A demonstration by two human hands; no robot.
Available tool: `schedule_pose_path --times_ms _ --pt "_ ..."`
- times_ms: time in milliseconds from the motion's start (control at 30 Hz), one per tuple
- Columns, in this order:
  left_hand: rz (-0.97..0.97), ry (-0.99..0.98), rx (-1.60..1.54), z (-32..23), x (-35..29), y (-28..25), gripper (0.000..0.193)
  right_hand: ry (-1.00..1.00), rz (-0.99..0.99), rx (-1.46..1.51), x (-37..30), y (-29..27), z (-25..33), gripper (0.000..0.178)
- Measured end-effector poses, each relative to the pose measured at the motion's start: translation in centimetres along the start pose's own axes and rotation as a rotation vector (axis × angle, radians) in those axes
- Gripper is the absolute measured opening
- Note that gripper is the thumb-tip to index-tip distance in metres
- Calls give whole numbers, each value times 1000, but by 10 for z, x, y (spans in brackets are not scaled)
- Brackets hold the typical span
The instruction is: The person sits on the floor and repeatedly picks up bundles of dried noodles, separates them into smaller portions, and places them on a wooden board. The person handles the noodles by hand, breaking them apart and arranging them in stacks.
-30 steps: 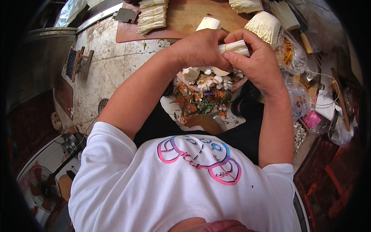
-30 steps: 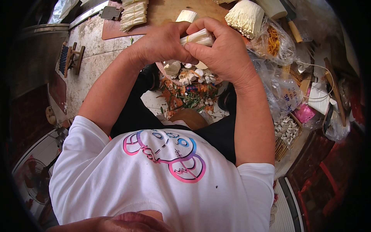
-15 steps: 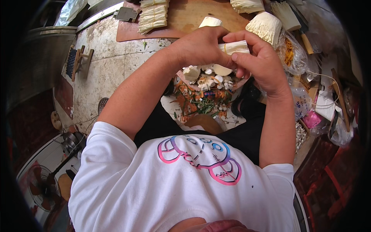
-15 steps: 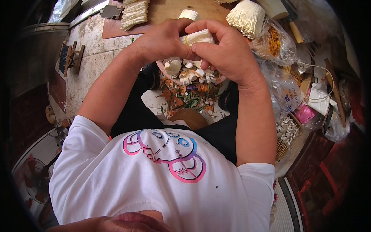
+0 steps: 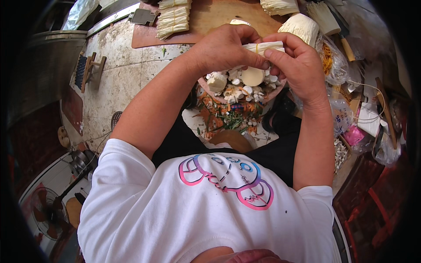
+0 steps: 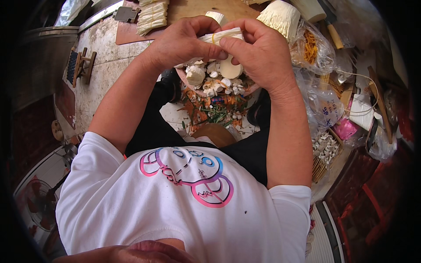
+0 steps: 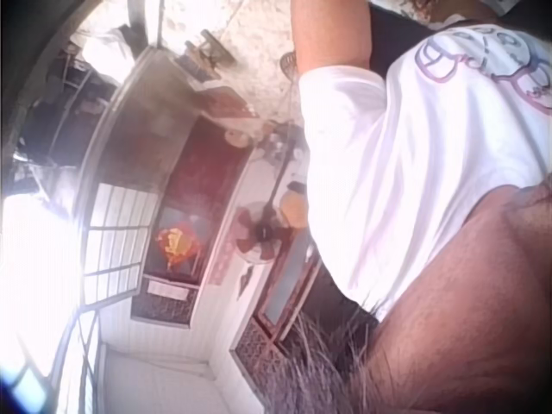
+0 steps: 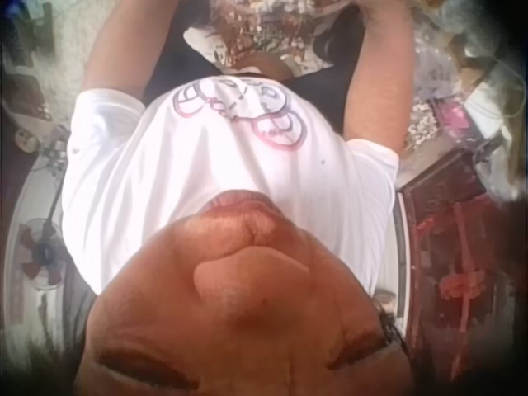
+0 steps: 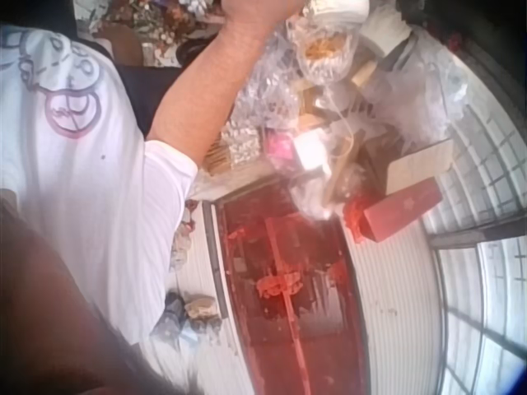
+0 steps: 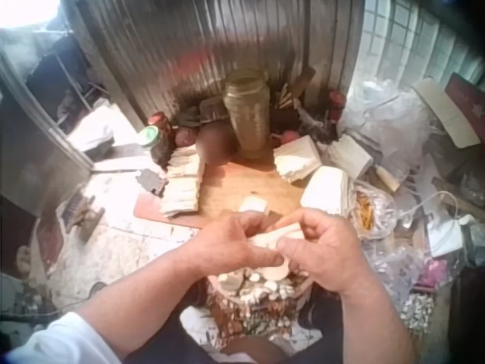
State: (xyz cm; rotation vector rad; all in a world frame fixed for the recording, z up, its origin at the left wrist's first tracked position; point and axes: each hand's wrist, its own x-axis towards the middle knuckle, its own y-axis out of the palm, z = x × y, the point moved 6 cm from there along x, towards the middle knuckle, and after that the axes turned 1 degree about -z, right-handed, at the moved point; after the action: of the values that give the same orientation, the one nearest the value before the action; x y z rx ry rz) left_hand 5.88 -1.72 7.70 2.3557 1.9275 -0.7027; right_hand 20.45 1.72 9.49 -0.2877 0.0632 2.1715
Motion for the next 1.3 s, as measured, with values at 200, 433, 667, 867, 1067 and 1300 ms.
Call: schedule_pose_path --times_ms 200,433,667,867,1067,1300 --pt "19 -2 -63 1 -1 -3 45 -15 -53 53 1 -5 -2 23" --pt "30 -12 -57 1 -1 -3 48 15 -73 25 0 -5 -2 23" --pt "29 24 140 7 1 -10 46 37 -5 -29 5 2 -16 32" --pt "-11 -76 571 35 16 -66 47 35 -143 -127 3 -2 -14 44" --pt "-329 -278 809 127 11 -174 55 -21 -51 -257 7 6 -21 41" --pt "-378 -366 1015 152 -2 -170 47 -10 25 -320 10 18 -24 38"
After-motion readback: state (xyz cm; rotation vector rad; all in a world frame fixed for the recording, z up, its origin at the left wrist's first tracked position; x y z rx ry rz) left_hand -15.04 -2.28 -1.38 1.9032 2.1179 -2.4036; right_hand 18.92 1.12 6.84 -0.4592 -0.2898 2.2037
